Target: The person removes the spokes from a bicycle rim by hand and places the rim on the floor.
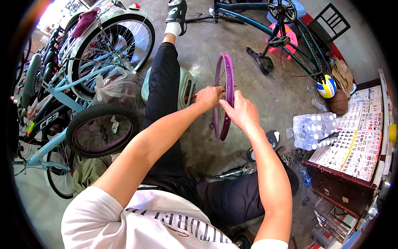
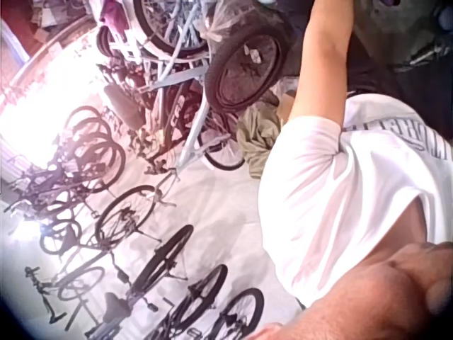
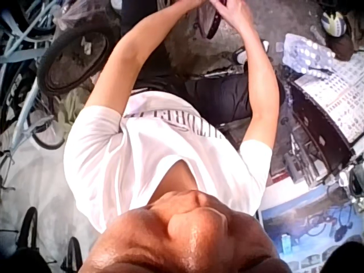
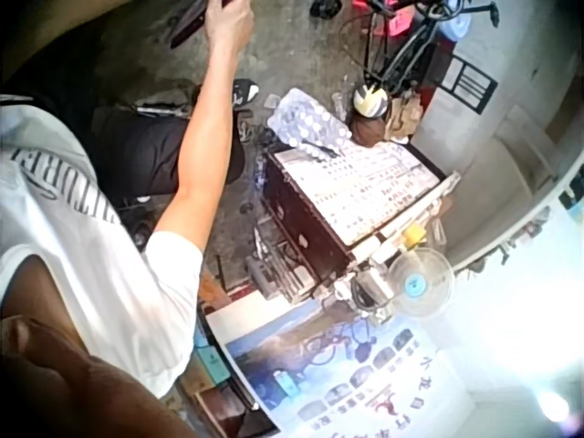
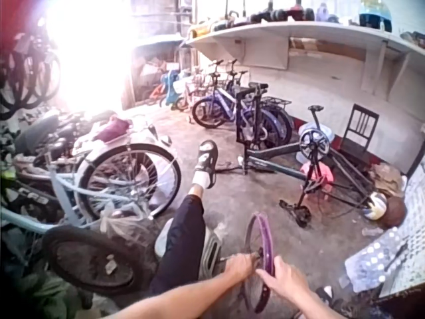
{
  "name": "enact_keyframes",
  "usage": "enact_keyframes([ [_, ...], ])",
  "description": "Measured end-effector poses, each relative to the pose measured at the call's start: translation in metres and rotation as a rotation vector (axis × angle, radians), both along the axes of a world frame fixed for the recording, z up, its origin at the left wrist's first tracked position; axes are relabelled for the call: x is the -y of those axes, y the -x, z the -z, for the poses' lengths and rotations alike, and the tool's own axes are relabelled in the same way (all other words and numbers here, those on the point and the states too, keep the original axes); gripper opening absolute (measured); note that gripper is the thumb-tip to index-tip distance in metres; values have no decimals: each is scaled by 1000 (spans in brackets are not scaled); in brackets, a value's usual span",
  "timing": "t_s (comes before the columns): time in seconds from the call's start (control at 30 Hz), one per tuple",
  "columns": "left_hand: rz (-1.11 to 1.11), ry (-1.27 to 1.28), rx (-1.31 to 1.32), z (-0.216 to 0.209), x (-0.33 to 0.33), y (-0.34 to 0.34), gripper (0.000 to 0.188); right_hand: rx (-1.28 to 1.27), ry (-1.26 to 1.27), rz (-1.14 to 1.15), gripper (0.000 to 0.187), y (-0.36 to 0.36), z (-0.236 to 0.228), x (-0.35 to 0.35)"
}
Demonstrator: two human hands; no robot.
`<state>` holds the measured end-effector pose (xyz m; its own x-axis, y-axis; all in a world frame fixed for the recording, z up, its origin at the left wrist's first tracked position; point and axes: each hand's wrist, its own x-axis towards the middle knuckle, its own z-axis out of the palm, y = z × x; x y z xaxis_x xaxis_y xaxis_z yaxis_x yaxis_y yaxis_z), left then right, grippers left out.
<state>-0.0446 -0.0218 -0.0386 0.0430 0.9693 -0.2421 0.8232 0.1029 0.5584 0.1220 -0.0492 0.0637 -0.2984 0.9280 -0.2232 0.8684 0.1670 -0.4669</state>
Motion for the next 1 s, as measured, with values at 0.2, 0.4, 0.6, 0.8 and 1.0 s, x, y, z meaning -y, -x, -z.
enact_keyframes([
  [0.2, -7, -46, 133, -1, 7, 5, 33, 4, -11, 3, 53, 4, 0, 0],
  [0.4, -8, -86, 188, -1, 3, 7, 33, 23, 20, -7, 56, 4, -4, 1],
  [0.6, 34, -105, 216, -3, 8, 8, 30, -13, 8, -4, 57, 4, 4, -2],
  [0.8, -39, -31, 226, -2, 10, 7, 32, 69, -34, -15, 60, 3, 1, -2],
  [1.0, -38, 68, 204, 17, 12, 10, 34, 136, -58, -65, 65, 6, -6, 1],
])
